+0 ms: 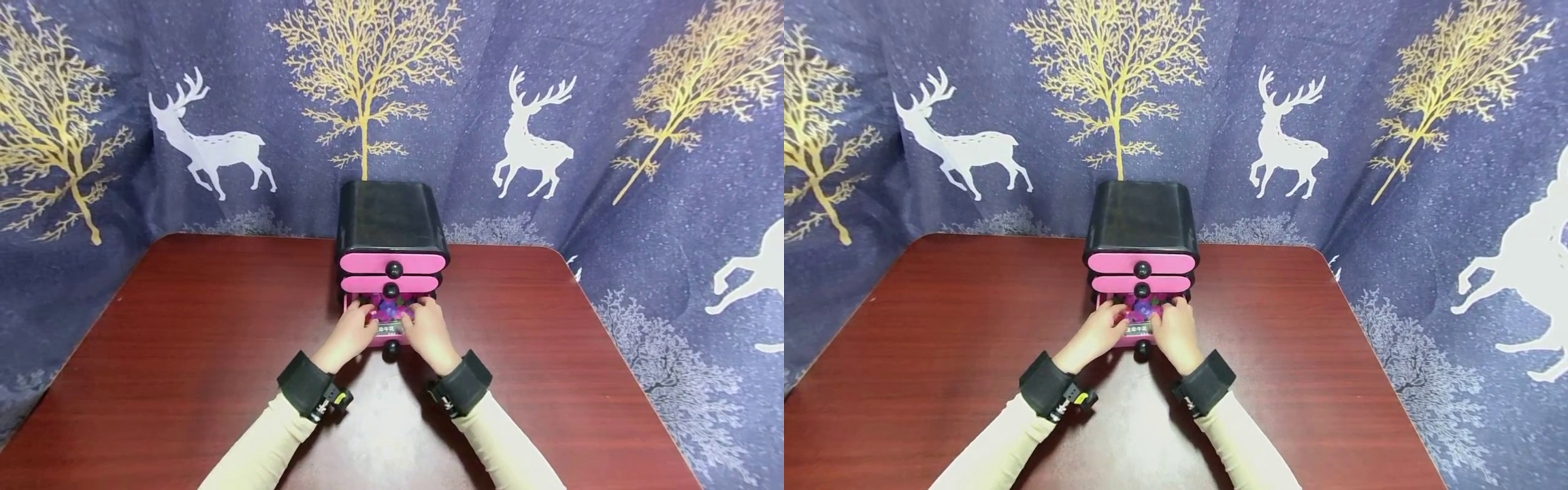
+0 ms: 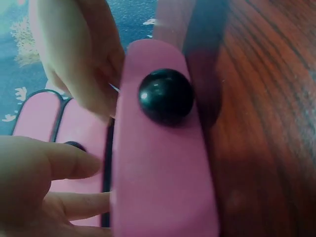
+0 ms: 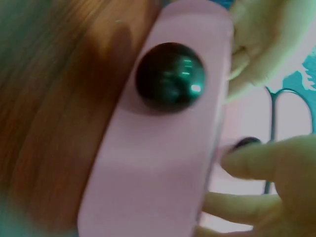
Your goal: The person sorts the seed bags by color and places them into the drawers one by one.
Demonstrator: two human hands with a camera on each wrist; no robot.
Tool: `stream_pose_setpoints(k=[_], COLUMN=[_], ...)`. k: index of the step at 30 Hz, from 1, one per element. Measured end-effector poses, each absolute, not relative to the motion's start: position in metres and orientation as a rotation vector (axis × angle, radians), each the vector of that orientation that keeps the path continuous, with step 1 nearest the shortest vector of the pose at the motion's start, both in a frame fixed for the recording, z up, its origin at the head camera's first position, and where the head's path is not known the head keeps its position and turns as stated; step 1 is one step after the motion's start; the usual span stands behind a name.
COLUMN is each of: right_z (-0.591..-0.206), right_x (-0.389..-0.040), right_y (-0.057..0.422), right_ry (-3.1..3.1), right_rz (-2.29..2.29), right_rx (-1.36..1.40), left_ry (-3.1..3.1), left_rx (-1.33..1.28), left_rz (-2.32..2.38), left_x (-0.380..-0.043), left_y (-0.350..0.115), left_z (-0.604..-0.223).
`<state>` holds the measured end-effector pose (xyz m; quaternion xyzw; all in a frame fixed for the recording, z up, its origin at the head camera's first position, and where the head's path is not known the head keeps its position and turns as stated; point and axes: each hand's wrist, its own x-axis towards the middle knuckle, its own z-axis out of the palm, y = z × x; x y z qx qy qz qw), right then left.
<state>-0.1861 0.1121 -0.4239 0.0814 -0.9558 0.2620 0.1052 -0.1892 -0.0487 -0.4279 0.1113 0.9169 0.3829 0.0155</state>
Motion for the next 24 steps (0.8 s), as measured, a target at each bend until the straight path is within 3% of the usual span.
stream_pose_setpoints(k=[9,24], right_z=[-0.413,-0.44], right_x=[-0.151,-0.143], right_y=[0.139,0.127], right_ry=[-2.858,-3.084], right_rz=[1.144,1.438], right_rx=[0.153,0.217], left_ry=[2.923,3.253], left_rx=[0.148,0.321], left_rz=[1.63,1.692], left_x=[-0.192,-0.21], left_y=[-0.079,-0.086], left_z=[-0.395,-0.362])
